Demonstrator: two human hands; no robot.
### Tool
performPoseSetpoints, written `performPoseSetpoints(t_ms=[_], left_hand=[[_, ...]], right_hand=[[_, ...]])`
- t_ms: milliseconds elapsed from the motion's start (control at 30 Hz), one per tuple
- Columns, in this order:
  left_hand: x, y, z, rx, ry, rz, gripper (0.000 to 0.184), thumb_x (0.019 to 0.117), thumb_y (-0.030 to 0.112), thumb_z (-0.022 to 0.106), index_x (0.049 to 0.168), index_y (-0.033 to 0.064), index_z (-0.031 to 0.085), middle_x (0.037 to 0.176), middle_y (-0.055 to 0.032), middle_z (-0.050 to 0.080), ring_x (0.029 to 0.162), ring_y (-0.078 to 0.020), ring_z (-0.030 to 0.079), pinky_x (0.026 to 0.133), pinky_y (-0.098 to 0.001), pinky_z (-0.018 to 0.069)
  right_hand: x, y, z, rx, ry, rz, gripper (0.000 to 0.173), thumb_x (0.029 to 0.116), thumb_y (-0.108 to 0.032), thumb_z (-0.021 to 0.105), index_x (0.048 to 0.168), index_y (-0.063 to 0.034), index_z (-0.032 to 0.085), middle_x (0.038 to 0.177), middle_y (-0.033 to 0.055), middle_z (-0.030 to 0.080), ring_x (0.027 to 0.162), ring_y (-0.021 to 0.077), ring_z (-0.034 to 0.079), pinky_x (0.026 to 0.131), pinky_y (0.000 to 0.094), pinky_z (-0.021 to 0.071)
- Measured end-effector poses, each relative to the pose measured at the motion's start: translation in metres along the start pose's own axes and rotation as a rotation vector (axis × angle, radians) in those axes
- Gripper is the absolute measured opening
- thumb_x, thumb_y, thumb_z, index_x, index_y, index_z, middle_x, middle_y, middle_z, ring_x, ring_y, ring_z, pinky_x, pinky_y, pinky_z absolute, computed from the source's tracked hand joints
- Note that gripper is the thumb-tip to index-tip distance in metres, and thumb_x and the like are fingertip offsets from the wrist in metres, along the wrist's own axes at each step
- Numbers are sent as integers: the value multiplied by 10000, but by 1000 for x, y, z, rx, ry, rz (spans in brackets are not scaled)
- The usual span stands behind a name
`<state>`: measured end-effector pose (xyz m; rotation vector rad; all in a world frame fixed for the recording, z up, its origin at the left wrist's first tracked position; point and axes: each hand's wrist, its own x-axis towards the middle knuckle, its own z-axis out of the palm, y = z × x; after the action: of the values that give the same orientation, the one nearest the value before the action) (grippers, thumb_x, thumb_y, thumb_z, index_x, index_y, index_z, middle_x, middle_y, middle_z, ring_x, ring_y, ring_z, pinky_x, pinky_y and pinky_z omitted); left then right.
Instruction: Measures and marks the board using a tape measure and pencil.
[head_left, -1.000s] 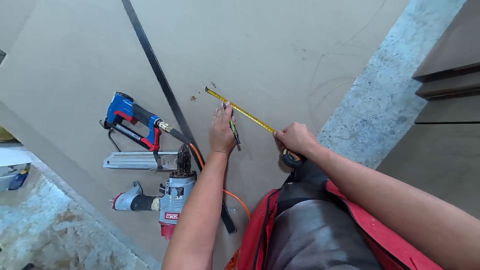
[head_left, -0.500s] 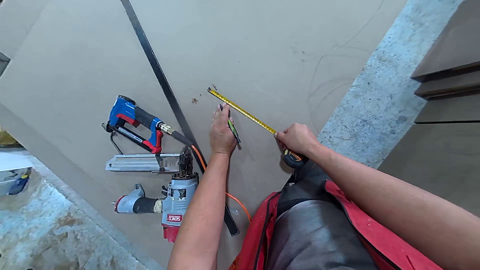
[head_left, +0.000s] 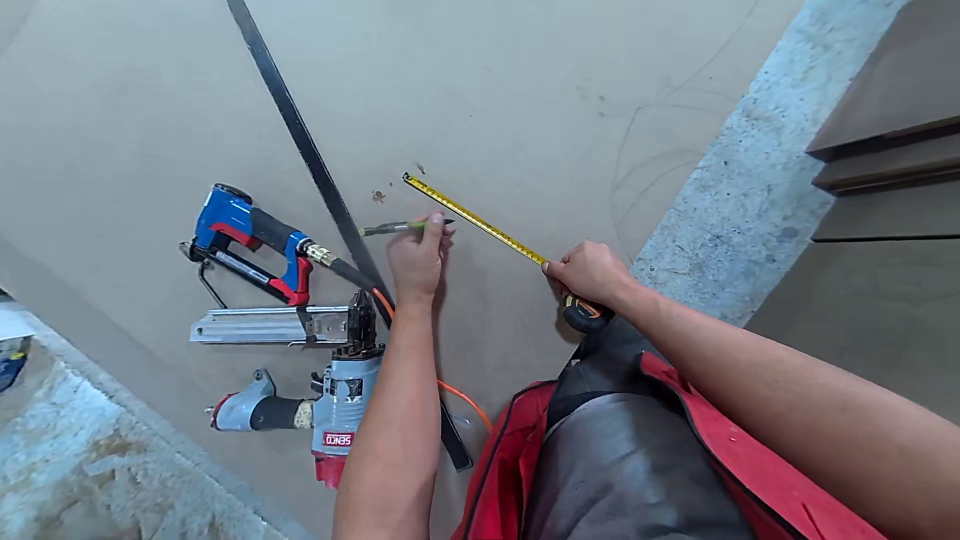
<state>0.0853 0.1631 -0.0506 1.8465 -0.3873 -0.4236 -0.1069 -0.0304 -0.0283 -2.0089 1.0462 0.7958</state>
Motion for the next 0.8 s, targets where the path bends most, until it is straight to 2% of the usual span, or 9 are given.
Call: performPoseSetpoints(t_ms=[67,133,267,800], left_hand=[[10,-6,0,-3,-72,-50,182,1002,176,667,1105,55,756,853,-44,750,687,-111,690,644,-298,598],[17,-11,3,-32,-89,-44,129,953,110,710,1059,43,741,830,-63,746,686,-137,712,651,-320,627],[20,-11,7,-51,-50,-26,60,903,72,720,956,44,723,752,-52,717,629,-140,691,608,-318,612],[23,-13,6,-1,-82,-64,55,902,93,743,949,65,743,775,-50,735,652,-144,704,623,-334,617]], right_hand=[[0,-2,1,-5,4,-12,573,1011,-574,521,663,-144,670,706,64,676,700,257,662,617,528,498],[1,-2,0,-21,11,-23,578,1012,-581,512,659,-150,667,702,54,678,699,247,664,615,523,497],[3,0,0,8,10,-24,569,1016,-572,516,660,-161,683,686,26,691,680,221,668,623,514,503],[2,-1,-1,9,2,-14,564,1013,-578,515,669,-162,680,694,32,697,684,233,675,619,528,508]])
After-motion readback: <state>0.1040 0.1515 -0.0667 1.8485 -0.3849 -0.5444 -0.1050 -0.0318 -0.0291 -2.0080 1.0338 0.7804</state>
